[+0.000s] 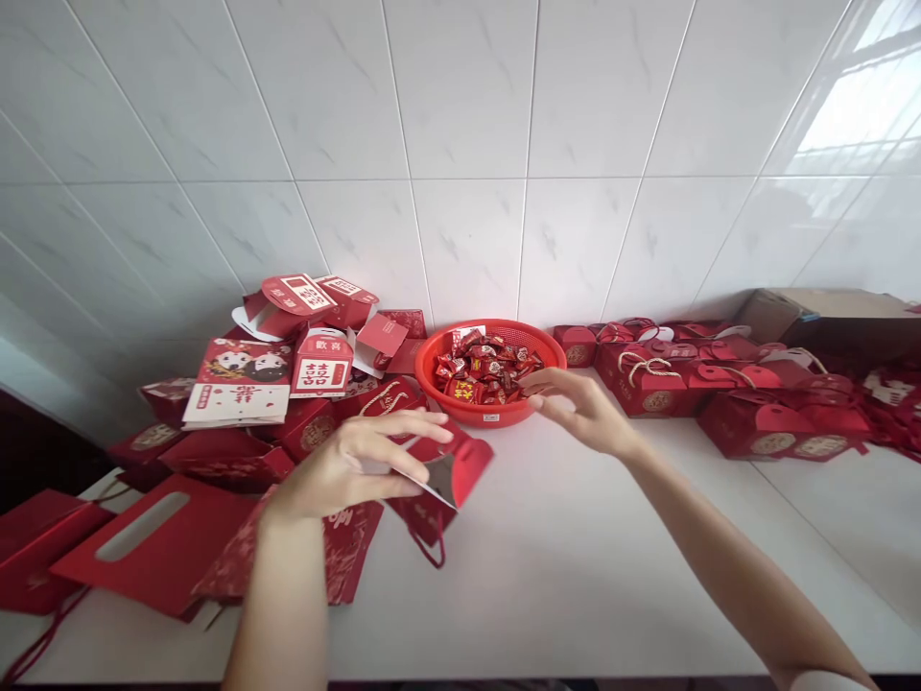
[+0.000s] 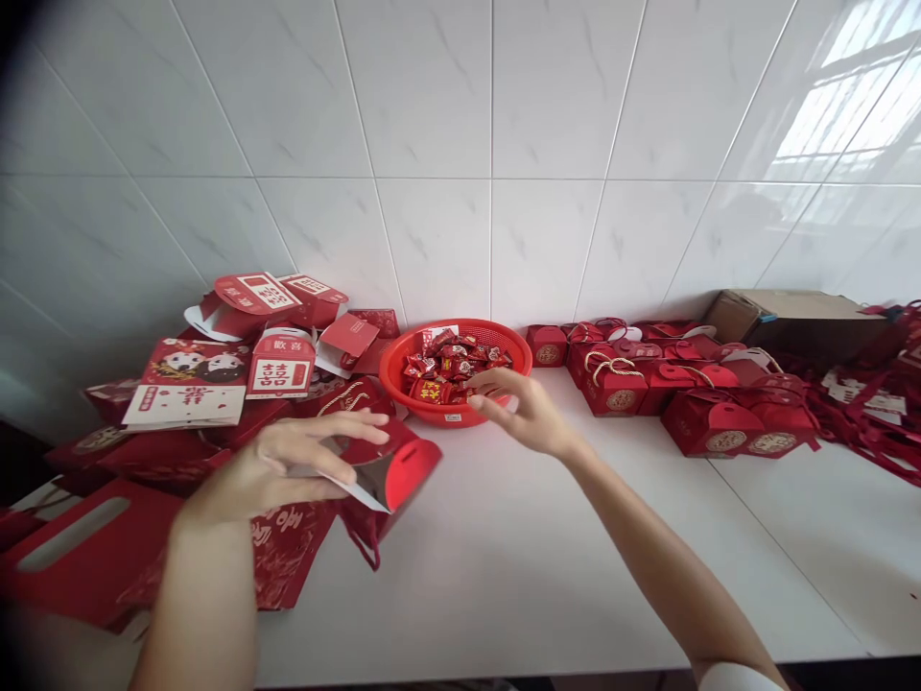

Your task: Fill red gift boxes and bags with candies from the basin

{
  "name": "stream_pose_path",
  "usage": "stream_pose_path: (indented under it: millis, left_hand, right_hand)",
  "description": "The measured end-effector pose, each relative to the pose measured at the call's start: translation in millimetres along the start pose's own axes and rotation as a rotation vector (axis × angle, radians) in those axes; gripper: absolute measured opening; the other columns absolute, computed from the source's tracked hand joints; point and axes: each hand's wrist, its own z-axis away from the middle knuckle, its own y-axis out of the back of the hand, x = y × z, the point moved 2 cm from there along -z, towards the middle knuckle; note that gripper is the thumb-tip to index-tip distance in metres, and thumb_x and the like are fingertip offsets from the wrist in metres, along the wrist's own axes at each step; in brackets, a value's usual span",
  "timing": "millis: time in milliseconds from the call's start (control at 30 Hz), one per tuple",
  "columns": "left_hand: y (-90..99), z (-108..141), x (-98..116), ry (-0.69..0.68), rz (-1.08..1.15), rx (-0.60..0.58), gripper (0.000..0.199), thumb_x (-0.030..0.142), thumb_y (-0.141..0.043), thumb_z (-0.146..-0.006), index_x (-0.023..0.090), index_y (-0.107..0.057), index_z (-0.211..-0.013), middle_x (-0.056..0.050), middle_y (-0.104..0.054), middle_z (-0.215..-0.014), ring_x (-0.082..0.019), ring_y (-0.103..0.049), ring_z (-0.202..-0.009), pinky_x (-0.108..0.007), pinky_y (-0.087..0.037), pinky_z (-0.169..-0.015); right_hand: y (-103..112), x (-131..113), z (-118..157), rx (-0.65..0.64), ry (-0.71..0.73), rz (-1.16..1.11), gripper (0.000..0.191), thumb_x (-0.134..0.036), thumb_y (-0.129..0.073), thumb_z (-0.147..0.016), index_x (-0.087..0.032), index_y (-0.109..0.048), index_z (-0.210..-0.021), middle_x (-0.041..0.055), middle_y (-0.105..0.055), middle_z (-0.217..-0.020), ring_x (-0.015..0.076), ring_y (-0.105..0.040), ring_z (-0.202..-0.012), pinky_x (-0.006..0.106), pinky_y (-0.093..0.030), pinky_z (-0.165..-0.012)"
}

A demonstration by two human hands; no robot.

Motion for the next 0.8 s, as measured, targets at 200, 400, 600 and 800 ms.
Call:
stream_pose_path:
  millis: [200, 400, 600, 800]
  left_hand:
    - [-55.7, -36.9, -5.7, -0.206, 0.033, 0.040, 0.010, 0.025, -0.074, -0.086, 0.028, -0.083, -0.089, -0.007, -0.077, -0.111, -0.024, -0.069, -0.110, -0.039, -0.055, -0.098]
    - [-79.4, -37.0, -41.0, -0.044, -0.053, 0.052, 0.012, 0.021, -0.075, -0.084, 0.029, -0.083, -0.089, -0.006, -0.074, -0.116, -0.021, -0.068, -0.101, -0.033, -0.058, -0.086]
    - [-80.2, -34.7, -49.6, 0.040, 0.057, -0.003, 0.011, 0.024, -0.076, -0.082, 0.029, -0.083, -0.089, -0.006, -0.069, -0.129, -0.023, -0.066, -0.115, -0.037, -0.054, -0.101]
    - [-77.3, -33.2, -45.0, 0.113, 0.044, -0.038, 0.012, 0.028, -0.075, -0.080, 0.029, -0.083, -0.088, -0.004, -0.061, -0.141, -0.027, -0.056, -0.130, -0.040, -0.045, -0.112]
  right_hand:
    - [-32.0, -9.5, 8.9, -0.121, 0.025, -0.100, 0.027, -0.044, -0.066, -0.090, -0.021, -0.067, -0.105, 0.0077, -0.071, -0.108, 0.0221, -0.068, -0.098, 0.037, -0.055, -0.087]
    - [-29.5, 14.3, 35.3, -0.206, -0.116, -0.079, 0.017, -0.037, -0.069, -0.089, -0.021, -0.068, -0.082, 0.0060, -0.072, -0.103, 0.0218, -0.067, -0.097, 0.041, -0.051, -0.092]
    - [-34.8, 21.8, 37.8, -0.153, -0.088, -0.025, 0.039, -0.031, -0.072, -0.085, -0.026, -0.062, -0.123, 0.0079, -0.068, -0.124, 0.0234, -0.064, -0.112, 0.044, -0.050, -0.098]
    - [-38.9, 22.4, 38.1, -0.209, -0.129, -0.027, 0.020, -0.029, -0.078, -0.079, -0.022, -0.068, -0.096, 0.0083, -0.069, -0.117, 0.0239, -0.067, -0.101, 0.039, -0.054, -0.086]
